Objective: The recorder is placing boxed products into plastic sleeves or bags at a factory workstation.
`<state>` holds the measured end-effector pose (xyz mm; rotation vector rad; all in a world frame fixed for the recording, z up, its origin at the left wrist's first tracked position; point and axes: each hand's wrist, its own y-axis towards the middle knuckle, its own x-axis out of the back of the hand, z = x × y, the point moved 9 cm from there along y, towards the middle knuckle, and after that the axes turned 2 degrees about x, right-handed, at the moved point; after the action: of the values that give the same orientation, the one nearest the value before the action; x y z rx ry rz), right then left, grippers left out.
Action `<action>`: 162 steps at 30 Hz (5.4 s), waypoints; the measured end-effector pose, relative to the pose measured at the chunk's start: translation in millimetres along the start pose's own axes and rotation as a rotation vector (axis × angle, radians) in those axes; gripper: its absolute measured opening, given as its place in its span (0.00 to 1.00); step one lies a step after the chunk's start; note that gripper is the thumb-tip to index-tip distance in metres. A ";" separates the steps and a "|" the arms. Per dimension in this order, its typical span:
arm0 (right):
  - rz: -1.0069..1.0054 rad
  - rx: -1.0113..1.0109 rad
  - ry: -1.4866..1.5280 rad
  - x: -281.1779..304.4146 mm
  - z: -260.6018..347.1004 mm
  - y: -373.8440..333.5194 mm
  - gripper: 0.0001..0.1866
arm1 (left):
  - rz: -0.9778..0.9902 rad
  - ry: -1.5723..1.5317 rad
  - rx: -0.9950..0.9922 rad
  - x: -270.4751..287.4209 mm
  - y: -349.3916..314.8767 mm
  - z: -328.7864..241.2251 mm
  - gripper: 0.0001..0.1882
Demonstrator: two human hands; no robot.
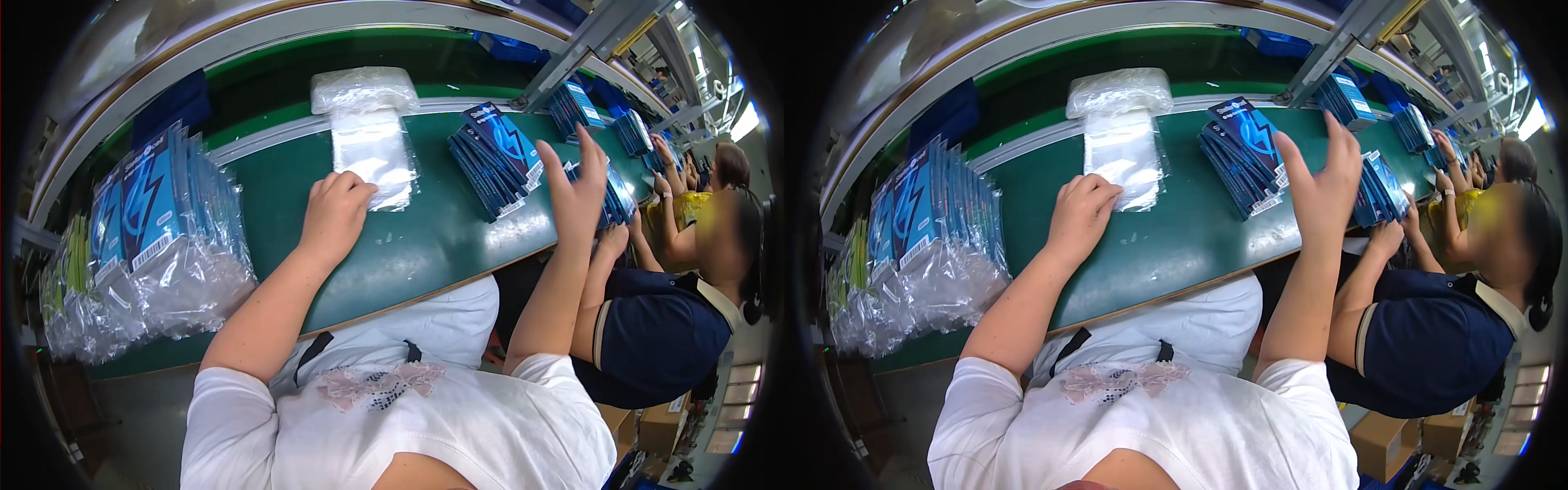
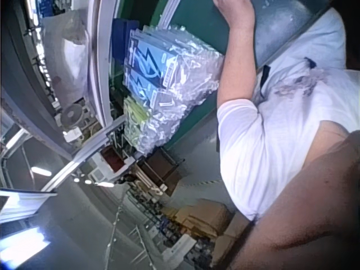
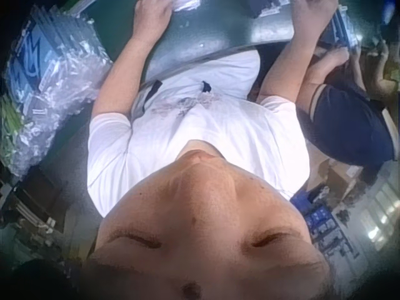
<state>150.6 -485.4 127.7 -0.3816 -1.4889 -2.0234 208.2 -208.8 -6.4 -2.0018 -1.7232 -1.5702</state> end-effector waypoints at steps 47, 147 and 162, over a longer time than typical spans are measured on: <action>0.208 -0.912 1.382 -153.7 39.4 -150.7 0.10 | 0.110 -0.770 0.526 -4.0 -10.2 16.1 0.14; 0.675 -0.849 1.338 -162.0 52.4 -135.6 0.32 | 0.046 -0.428 0.418 33.4 1.0 45.4 0.11; 0.939 -1.075 1.915 -172.2 122.9 -164.5 0.35 | -0.056 -0.878 0.642 15.6 -5.3 68.9 0.10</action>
<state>171.2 -287.8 -52.2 0.4078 0.8443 -1.1230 245.0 -153.4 -31.0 -2.3691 -2.1220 0.0161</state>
